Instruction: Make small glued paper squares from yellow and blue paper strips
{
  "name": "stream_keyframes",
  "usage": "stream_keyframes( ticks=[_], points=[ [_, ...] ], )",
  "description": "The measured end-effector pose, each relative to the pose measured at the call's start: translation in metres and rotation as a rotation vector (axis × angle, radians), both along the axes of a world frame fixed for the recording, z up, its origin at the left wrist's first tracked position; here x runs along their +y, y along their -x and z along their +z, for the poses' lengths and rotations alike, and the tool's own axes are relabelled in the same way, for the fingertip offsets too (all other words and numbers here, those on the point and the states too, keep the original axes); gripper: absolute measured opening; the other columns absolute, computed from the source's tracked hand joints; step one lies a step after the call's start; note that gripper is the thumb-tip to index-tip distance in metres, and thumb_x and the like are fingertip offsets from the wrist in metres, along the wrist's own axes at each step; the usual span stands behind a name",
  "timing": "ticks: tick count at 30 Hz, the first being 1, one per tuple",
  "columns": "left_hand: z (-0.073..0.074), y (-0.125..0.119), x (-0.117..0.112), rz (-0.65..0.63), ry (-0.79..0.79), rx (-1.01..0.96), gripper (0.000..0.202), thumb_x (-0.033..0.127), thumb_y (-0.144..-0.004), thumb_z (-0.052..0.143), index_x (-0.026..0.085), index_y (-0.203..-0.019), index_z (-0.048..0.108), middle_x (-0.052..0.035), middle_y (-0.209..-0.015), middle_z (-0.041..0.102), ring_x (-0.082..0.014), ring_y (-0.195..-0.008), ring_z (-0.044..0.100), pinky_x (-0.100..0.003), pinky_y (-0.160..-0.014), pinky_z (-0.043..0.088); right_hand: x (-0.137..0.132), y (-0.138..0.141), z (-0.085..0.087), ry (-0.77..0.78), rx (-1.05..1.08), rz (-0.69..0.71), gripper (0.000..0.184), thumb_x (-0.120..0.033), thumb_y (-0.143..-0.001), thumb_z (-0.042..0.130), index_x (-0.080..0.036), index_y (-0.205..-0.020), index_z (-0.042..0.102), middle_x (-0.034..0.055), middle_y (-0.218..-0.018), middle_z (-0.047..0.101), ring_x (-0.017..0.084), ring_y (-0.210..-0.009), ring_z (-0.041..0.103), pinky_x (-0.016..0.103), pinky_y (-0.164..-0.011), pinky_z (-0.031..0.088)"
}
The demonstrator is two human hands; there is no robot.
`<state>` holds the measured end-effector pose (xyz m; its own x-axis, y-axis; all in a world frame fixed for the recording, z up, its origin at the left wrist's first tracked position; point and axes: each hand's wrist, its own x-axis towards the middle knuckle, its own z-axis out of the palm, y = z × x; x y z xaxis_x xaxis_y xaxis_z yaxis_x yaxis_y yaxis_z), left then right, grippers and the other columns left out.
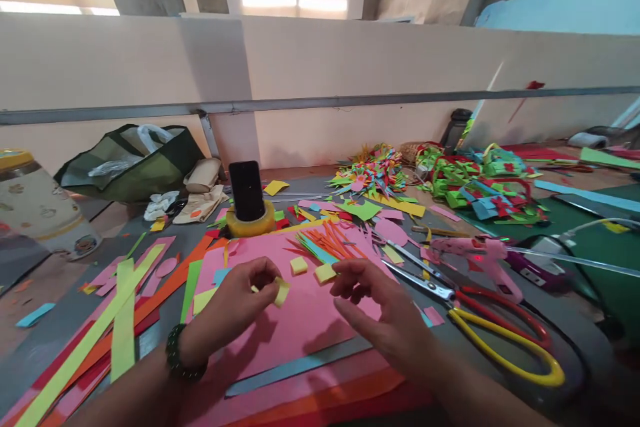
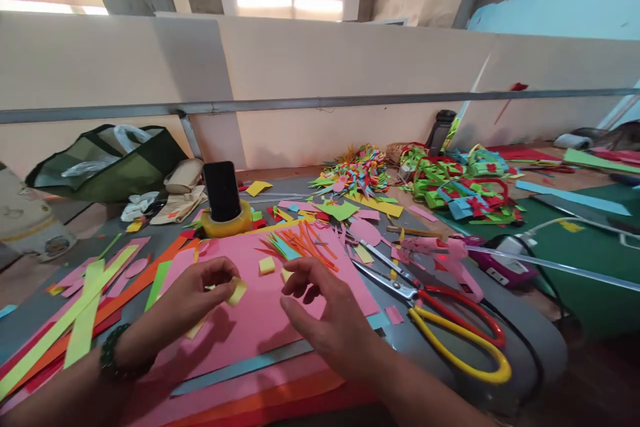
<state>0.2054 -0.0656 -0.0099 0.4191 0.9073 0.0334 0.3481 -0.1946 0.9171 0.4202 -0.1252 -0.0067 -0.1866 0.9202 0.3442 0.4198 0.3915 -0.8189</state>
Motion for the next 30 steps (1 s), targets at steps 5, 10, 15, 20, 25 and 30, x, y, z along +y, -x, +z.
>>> stream_keyframes(
  ticks=[5,10,15,20,25,30],
  points=[
    [0.001,0.009,0.019,0.044,-0.157,0.250,0.034,0.035,-0.081,0.050,0.014,-0.104,0.062,-0.0085,-0.090,0.068,-0.0191,-0.079,0.060,-0.028,-0.070,0.043,-0.002,0.001,0.003,0.017,0.010,0.010,0.021,-0.026,-0.088,0.052,-0.023,-0.108,0.049,-0.0004,-0.084,0.059,0.010,-0.073,0.055,0.023,-0.066,0.047],
    [0.022,0.050,0.031,0.135,-0.331,0.615,0.031,0.043,-0.083,0.045,0.018,-0.079,0.063,-0.0031,-0.074,0.064,-0.0167,-0.067,0.055,-0.027,-0.059,0.034,-0.009,-0.011,0.004,0.031,-0.056,-0.067,0.021,-0.032,-0.087,0.051,-0.022,-0.106,0.053,0.0016,-0.081,0.060,0.013,-0.071,0.057,0.026,-0.064,0.048],
    [0.027,0.074,0.027,0.020,-0.131,0.921,0.030,0.048,-0.064,0.063,0.020,-0.075,0.056,-0.0001,-0.073,0.059,-0.0160,-0.064,0.050,-0.025,-0.052,0.025,-0.013,-0.025,0.001,0.053,-0.099,-0.187,0.025,-0.040,-0.084,0.055,-0.023,-0.102,0.056,0.0024,-0.079,0.062,0.016,-0.070,0.059,0.027,-0.063,0.050],
    [0.022,0.071,0.026,-0.029,-0.121,0.898,0.019,0.037,-0.066,0.058,0.020,-0.072,0.050,0.0009,-0.073,0.055,-0.0145,-0.062,0.046,-0.025,-0.052,0.024,-0.014,-0.026,-0.001,0.034,-0.115,-0.205,0.024,-0.041,-0.084,0.055,-0.024,-0.099,0.059,0.0026,-0.080,0.065,0.016,-0.071,0.061,0.026,-0.061,0.051],
    [0.024,0.075,0.032,0.004,-0.121,0.867,0.026,0.043,-0.064,0.060,0.020,-0.070,0.050,0.0028,-0.068,0.053,-0.0134,-0.060,0.044,-0.025,-0.051,0.022,-0.014,-0.029,-0.004,0.021,-0.158,-0.187,0.021,-0.040,-0.084,0.056,-0.024,-0.097,0.060,0.0013,-0.080,0.065,0.016,-0.071,0.062,0.025,-0.061,0.051],
    [0.021,0.078,0.039,0.039,-0.110,0.789,0.023,0.041,-0.066,0.060,0.020,-0.068,0.051,0.0027,-0.067,0.056,-0.0138,-0.062,0.049,-0.024,-0.052,0.026,-0.014,-0.028,-0.003,0.067,-0.158,-0.169,0.019,-0.039,-0.084,0.057,-0.024,-0.095,0.060,0.0011,-0.080,0.065,0.015,-0.072,0.061,0.024,-0.063,0.050]
  ],
)
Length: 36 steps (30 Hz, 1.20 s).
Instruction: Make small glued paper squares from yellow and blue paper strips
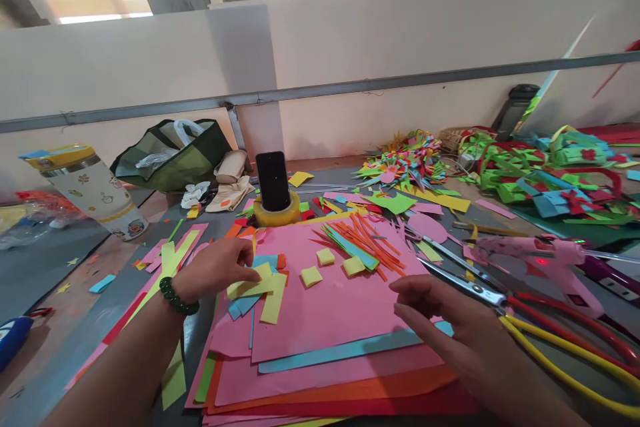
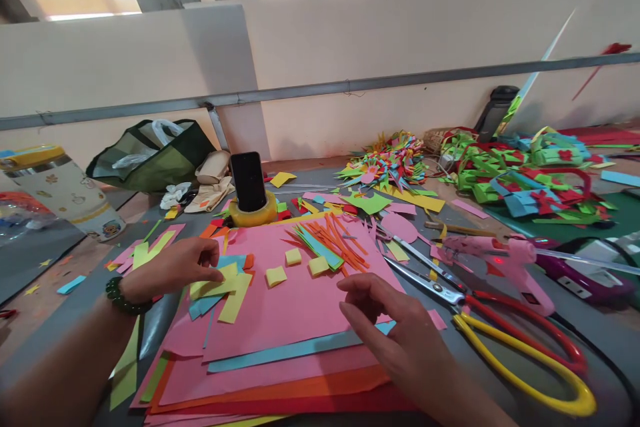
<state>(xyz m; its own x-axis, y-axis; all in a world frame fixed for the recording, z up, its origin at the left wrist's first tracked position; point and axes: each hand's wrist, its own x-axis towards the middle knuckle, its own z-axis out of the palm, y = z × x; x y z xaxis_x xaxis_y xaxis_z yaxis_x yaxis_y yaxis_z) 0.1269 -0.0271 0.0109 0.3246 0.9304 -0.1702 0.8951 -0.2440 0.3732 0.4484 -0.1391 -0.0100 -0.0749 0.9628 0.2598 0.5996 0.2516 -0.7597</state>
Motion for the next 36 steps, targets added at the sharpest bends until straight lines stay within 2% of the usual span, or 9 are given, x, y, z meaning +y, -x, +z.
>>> stream_keyframes(
  ticks=[3,7,13,21,26,30,33,36],
  points=[
    [-0.003,-0.001,0.001,0.014,0.027,-0.032,0.023,0.041,-0.070,0.056,0.019,-0.065,0.054,0.0015,-0.065,0.057,-0.0149,-0.062,0.052,-0.025,-0.053,0.028,-0.003,0.002,0.006,0.044,-0.001,0.013,0.020,-0.039,-0.084,0.054,-0.023,-0.094,0.060,0.0016,-0.077,0.064,0.016,-0.071,0.061,0.025,-0.063,0.050],
    [-0.010,-0.001,0.001,0.062,-0.016,-0.012,0.031,0.046,-0.062,0.063,0.020,-0.077,0.055,0.0004,-0.074,0.059,-0.0171,-0.066,0.053,-0.025,-0.054,0.028,-0.007,0.003,0.013,0.091,-0.015,0.012,0.019,-0.037,-0.085,0.052,-0.022,-0.094,0.060,0.0006,-0.073,0.062,0.014,-0.068,0.059,0.024,-0.062,0.049],
    [-0.022,-0.003,0.003,0.011,0.041,-0.055,0.017,0.033,-0.061,0.057,0.019,-0.065,0.048,0.0027,-0.063,0.050,-0.0141,-0.059,0.043,-0.024,-0.051,0.023,-0.012,0.002,0.010,0.113,-0.058,0.006,0.019,-0.037,-0.087,0.049,-0.023,-0.094,0.059,-0.0007,-0.073,0.060,0.013,-0.069,0.057,0.022,-0.063,0.047],
    [-0.016,0.000,0.006,0.046,0.087,-0.203,0.026,0.041,-0.065,0.055,0.018,-0.054,0.053,0.0021,-0.053,0.047,-0.0140,-0.054,0.042,-0.024,-0.050,0.023,-0.016,0.005,0.017,0.112,-0.109,0.007,0.019,-0.038,-0.087,0.049,-0.024,-0.094,0.060,0.0002,-0.075,0.064,0.013,-0.067,0.059,0.021,-0.058,0.046],
    [-0.005,0.006,0.005,-0.034,0.001,-0.193,0.029,0.042,-0.076,0.045,0.018,-0.061,0.053,0.0017,-0.059,0.045,-0.0135,-0.058,0.041,-0.024,-0.054,0.026,-0.014,0.003,0.011,0.103,-0.138,0.024,0.022,-0.040,-0.087,0.049,-0.025,-0.097,0.061,0.0009,-0.078,0.066,0.014,-0.070,0.061,0.022,-0.062,0.049],
    [0.007,0.003,0.002,-0.067,-0.040,-0.179,0.030,0.039,-0.082,0.038,0.019,-0.064,0.051,0.0016,-0.061,0.041,-0.0138,-0.058,0.039,-0.025,-0.054,0.025,-0.009,0.003,0.008,0.095,-0.148,0.043,0.025,-0.043,-0.086,0.050,-0.026,-0.098,0.062,0.0010,-0.080,0.067,0.015,-0.069,0.063,0.022,-0.059,0.049],
    [0.009,0.001,0.002,-0.063,-0.049,-0.134,0.029,0.037,-0.082,0.039,0.019,-0.062,0.049,0.0020,-0.059,0.040,-0.0134,-0.057,0.038,-0.025,-0.053,0.023,-0.006,0.006,0.010,0.114,-0.157,0.031,0.025,-0.045,-0.085,0.050,-0.027,-0.097,0.063,0.0002,-0.084,0.069,0.014,-0.071,0.064,0.021,-0.060,0.050],
    [0.006,0.002,0.001,-0.049,-0.075,-0.100,0.027,0.035,-0.083,0.039,0.019,-0.064,0.052,0.0015,-0.061,0.046,-0.0141,-0.059,0.042,-0.025,-0.053,0.024,-0.005,0.008,0.010,0.138,-0.172,0.040,0.027,-0.047,-0.085,0.049,-0.028,-0.098,0.063,-0.0010,-0.082,0.068,0.014,-0.072,0.064,0.020,-0.062,0.050]
  ],
)
